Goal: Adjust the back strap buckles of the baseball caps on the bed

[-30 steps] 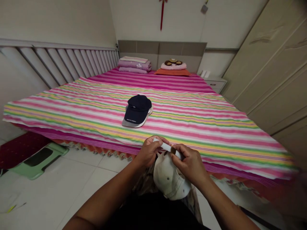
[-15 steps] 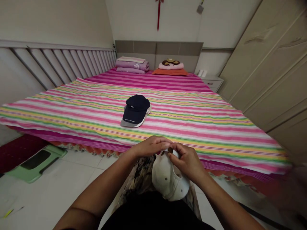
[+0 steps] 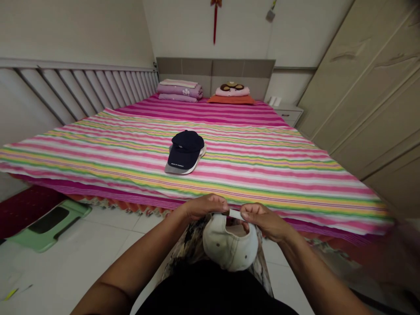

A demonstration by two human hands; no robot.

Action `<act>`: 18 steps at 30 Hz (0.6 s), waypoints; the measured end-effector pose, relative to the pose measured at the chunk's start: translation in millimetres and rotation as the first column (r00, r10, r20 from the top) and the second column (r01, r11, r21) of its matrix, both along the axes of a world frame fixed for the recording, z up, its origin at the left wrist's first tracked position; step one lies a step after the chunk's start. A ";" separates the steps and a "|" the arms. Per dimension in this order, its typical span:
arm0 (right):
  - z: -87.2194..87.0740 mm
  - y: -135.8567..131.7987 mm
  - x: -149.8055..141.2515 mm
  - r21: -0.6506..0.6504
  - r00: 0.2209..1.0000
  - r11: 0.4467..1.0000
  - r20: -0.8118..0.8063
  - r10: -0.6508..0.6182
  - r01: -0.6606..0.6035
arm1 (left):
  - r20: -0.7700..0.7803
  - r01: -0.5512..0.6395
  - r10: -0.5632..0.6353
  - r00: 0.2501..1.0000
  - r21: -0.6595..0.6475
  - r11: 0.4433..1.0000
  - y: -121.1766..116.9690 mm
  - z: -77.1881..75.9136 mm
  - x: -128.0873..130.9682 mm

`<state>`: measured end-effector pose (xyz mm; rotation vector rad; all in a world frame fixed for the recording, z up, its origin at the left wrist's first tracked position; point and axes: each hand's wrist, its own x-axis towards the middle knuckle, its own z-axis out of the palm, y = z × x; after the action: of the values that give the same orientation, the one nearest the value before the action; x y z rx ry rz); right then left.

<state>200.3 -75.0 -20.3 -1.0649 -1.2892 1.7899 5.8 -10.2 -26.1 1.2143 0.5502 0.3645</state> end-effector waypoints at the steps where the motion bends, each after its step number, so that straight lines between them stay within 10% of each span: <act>1: -1.2 -1.7 -0.5 -0.007 0.999 1.000 -0.017 -0.027 0.027 | -0.001 0.013 -0.013 1.000 -0.003 1.000 -0.4 -0.3 0.9; 18: 16.3 -8.7 -13.7 0.163 0.988 0.980 0.084 -0.128 0.113 | 0.134 -0.076 0.104 0.986 -0.203 0.976 -11.1 0.2 25.1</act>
<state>186.6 -83.7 -4.0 -1.1245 -1.3685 1.5373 30.9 -21.2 -25.9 0.9656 0.5055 0.4599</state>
